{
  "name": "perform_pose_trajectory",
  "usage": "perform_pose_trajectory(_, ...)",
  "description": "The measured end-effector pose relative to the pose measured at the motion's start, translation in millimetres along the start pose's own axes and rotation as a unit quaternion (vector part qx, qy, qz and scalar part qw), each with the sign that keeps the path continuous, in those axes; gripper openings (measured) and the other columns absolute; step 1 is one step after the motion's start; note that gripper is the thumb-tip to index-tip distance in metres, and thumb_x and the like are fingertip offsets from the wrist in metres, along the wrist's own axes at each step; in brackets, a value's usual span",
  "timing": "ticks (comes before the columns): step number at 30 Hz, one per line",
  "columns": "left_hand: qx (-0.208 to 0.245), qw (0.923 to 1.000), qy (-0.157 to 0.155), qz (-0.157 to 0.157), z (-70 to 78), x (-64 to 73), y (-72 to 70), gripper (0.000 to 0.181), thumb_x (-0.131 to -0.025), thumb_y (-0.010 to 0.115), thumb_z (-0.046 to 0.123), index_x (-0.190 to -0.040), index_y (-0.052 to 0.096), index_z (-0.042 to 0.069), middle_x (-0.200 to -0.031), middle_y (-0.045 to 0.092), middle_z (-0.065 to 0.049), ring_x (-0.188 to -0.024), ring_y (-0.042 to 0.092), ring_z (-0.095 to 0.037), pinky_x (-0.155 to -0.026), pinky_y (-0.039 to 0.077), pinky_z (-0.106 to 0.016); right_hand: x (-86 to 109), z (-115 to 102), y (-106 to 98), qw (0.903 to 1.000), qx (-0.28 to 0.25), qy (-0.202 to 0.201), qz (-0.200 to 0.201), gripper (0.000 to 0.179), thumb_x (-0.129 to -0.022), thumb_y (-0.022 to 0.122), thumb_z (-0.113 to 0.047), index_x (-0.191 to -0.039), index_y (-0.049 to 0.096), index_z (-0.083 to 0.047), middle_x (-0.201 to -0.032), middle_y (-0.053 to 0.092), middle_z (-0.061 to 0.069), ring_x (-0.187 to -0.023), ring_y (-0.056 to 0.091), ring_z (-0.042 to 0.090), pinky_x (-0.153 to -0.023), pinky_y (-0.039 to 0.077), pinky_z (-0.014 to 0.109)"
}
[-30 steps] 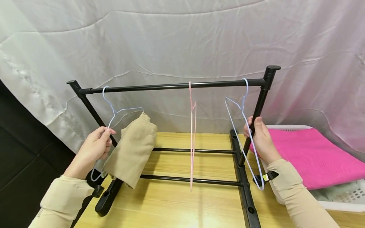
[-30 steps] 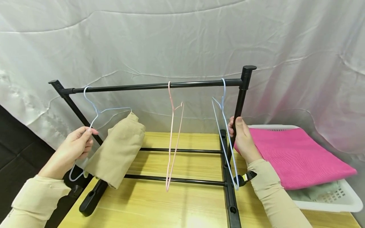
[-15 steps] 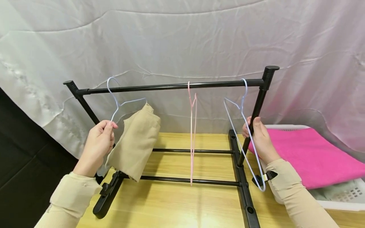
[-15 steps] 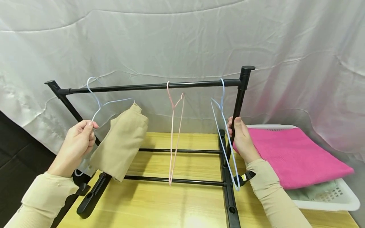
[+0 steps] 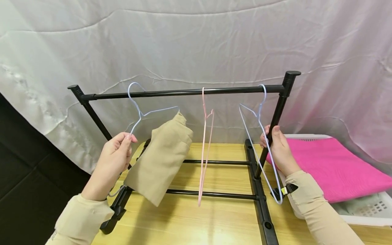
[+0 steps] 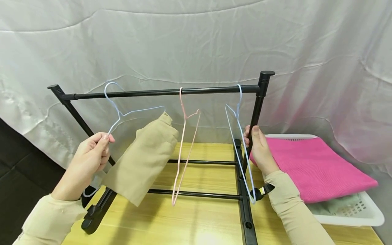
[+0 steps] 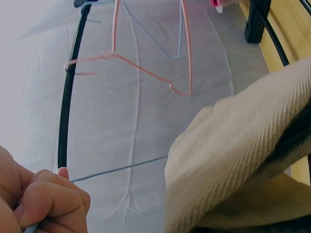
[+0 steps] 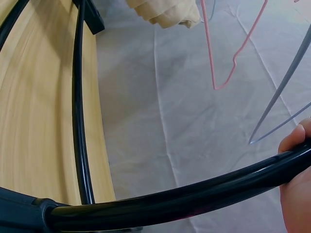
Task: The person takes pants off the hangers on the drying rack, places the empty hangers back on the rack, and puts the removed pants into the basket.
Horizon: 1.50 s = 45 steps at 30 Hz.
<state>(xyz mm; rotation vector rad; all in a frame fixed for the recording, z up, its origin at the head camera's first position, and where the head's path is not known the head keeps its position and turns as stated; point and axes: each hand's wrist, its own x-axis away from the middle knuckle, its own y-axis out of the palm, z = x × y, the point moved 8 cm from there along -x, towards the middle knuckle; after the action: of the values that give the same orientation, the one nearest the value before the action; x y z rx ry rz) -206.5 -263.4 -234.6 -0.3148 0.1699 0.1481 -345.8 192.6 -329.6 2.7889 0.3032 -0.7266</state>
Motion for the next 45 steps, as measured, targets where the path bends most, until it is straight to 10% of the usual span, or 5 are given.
perform_pose_trajectory(18,0.035,0.9986,-0.022,-0.032,-8.5,30.4,28.8,0.028,-0.118,0.043,0.035,-0.106,0.056,0.013,-0.062,0.030,0.005,-0.047,0.024,-0.008,-0.041,0.015,-0.034,9.1,-12,-11,0.9958,0.090,0.014,0.009,0.052,-0.112,0.031,-0.054,-0.117,0.053,-0.007,-0.089,0.063,-0.003,-0.084,0.061,0.009,-0.081,0.052,0.019)
perform_pose_trajectory(24,0.039,0.9981,-0.032,-0.036,-16.1,38.3,36.5,0.028,-0.118,0.043,0.034,-0.107,0.055,0.011,-0.063,0.030,0.003,-0.048,0.024,-0.009,-0.040,0.016,-0.032,30.6,-8,-19,0.9580,0.276,0.077,-0.013,0.061,-0.118,0.021,-0.047,-0.150,0.053,-0.006,-0.125,0.074,0.005,-0.121,0.066,0.003,-0.101,0.044,0.008)
perform_pose_trajectory(28,0.042,0.9979,-0.034,-0.037,-20.9,43.5,40.1,0.028,-0.118,0.043,0.033,-0.107,0.055,0.011,-0.062,0.029,0.003,-0.048,0.023,-0.009,-0.040,0.015,-0.032,46.5,-5,-23,0.9336,0.341,0.109,-0.021,0.060,-0.119,0.031,-0.041,-0.163,0.037,-0.001,-0.155,0.056,0.027,-0.149,0.052,0.032,-0.112,0.038,0.008)
perform_pose_trajectory(36,0.036,0.9986,-0.014,-0.037,-27.2,52.6,55.5,0.026,-0.118,0.044,0.023,-0.105,0.056,0.004,-0.060,0.028,0.003,-0.047,0.024,-0.007,-0.040,0.018,-0.027,84.6,9,-16,0.9139,0.374,0.152,-0.047,0.060,-0.114,0.054,-0.025,-0.156,0.035,0.014,-0.152,0.049,0.040,-0.140,0.052,0.055,-0.099,0.040,0.006)
perform_pose_trajectory(45,0.026,0.9971,-0.011,-0.071,-36.1,62.6,82.6,0.027,-0.117,0.045,0.017,-0.106,0.058,-0.004,-0.059,0.029,0.005,-0.048,0.027,-0.004,-0.045,0.024,-0.019,121.1,28,13,0.8994,0.378,0.197,-0.099,0.061,-0.110,0.059,-0.022,-0.150,0.040,0.021,-0.132,0.068,0.034,-0.122,0.070,0.046,-0.103,0.061,0.045)
